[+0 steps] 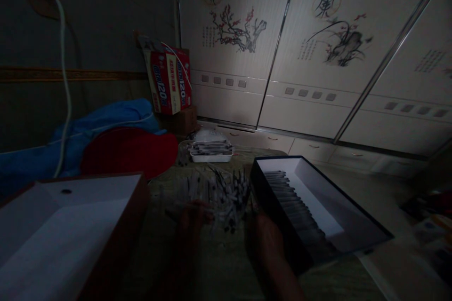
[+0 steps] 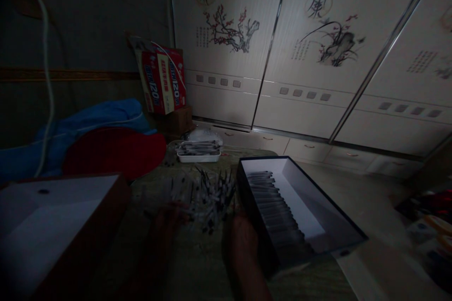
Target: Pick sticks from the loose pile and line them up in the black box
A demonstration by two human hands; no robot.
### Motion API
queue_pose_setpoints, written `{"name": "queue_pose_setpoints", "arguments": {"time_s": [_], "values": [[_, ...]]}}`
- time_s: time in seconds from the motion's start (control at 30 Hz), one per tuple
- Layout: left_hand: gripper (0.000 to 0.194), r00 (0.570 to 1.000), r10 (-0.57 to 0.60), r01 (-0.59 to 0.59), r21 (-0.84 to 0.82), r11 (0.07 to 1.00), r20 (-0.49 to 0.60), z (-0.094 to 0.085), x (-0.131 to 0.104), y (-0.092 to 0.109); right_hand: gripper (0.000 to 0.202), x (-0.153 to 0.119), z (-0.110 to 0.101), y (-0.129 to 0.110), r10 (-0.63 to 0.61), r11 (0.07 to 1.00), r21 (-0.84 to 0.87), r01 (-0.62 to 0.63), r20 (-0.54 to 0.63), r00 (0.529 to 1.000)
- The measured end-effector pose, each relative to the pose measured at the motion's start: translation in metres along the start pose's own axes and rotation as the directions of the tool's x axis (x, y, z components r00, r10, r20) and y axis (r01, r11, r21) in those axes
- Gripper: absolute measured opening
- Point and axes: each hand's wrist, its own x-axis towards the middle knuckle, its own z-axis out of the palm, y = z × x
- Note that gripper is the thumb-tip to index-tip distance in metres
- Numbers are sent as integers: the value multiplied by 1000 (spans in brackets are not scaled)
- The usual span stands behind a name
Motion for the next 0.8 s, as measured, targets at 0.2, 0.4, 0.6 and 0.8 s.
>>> {"name": "queue_pose_setpoints", "arguments": {"time_s": [0.2,0.4,0.6,0.8], "values": [[30,999,49,-49,37,998,-5,0,1,0,37,-2,-2,-7,12,1000,-15,-13,-73,997],[25,999,45,-45,40,998,-10,4,-5,14,40,2,-2,-8,18,999,-33,-19,-32,999],[28,998,59,-59,22,998,16,2,0,10,29,-2,-7,-8,14,1000,-16,-15,-78,997],[36,998,53,-52,40,998,-26,-3,0,15,16,-18,-7,-15,-134,974,134,185,-321,938]]}}
